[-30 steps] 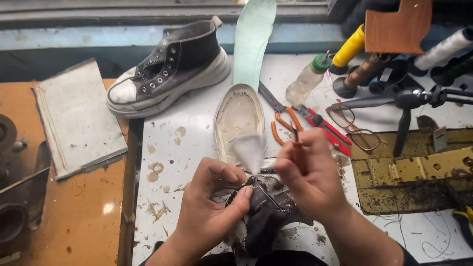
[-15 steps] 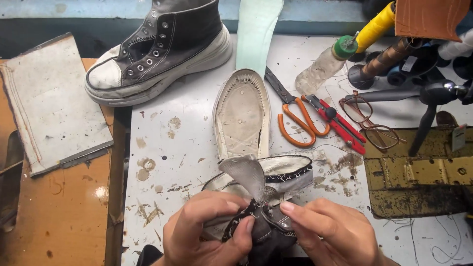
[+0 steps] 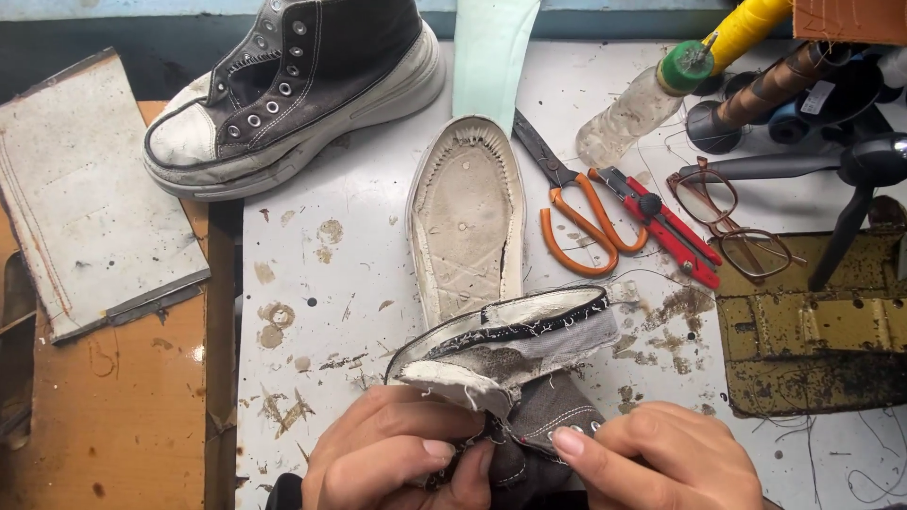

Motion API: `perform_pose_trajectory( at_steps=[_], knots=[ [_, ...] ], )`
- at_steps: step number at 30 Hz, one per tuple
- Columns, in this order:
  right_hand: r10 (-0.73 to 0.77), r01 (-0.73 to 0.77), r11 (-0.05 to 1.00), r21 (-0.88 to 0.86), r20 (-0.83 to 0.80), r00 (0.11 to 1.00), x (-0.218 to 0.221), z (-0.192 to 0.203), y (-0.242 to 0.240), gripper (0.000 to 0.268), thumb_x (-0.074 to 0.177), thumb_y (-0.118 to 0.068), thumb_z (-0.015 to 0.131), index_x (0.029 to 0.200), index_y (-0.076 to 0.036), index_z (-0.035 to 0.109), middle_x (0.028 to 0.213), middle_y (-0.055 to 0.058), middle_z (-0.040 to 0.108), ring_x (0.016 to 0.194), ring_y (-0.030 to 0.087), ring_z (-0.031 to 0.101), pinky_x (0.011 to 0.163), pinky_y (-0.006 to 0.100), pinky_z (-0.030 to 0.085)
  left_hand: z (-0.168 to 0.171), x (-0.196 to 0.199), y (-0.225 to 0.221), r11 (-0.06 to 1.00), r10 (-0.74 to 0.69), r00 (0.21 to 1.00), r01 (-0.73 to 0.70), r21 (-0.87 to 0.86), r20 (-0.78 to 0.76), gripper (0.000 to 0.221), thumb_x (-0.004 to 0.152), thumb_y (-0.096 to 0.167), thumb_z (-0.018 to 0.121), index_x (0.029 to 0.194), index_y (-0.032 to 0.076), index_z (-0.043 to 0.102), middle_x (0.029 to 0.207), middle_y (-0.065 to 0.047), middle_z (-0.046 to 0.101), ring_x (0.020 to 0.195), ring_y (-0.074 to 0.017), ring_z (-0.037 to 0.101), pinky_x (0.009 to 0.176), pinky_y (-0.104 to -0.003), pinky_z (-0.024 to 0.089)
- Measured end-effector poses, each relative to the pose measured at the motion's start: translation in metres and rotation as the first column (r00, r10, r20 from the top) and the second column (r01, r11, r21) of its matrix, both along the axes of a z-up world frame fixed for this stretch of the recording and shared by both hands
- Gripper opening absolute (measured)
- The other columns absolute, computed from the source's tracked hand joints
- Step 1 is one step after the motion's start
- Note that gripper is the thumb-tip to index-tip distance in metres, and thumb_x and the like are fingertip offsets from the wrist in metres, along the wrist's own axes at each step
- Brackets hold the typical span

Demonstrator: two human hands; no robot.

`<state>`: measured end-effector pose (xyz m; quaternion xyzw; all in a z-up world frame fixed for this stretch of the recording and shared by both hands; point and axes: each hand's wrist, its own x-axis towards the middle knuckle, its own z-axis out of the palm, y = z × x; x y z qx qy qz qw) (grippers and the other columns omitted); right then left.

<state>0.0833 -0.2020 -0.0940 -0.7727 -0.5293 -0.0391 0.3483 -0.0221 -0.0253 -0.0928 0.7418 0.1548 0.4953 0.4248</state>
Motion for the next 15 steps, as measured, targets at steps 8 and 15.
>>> perform_pose_trajectory(
  at_steps=[8,15],
  knots=[
    [-0.062,0.062,0.998,-0.019,0.011,0.998,-0.001,-0.006,0.002,0.034,0.089,-0.012,0.071,0.119,-0.027,0.068,0.069,-0.009,0.057,0.054,0.01,0.045,0.052,0.025,0.039,-0.001,0.003,-0.003,0.999,0.038,0.999,-0.038,0.004,-0.022,0.027,0.084,0.019,0.073,0.091,0.019,0.047,0.065,-0.003,0.073,0.053,-0.0139,0.071,0.052,-0.021,0.058],
    [-0.027,0.028,0.997,-0.07,0.015,1.0,0.004,0.005,0.003,0.027,0.089,-0.016,0.071,0.114,-0.025,0.071,0.066,-0.01,0.058,0.05,0.008,0.045,0.048,0.025,0.038,-0.009,-0.017,0.0,0.998,0.046,0.987,-0.039,0.05,-0.157,0.031,0.075,0.019,0.081,0.079,0.021,0.05,0.069,0.0,0.077,0.059,-0.0147,0.078,0.056,-0.021,0.058]
  ],
)
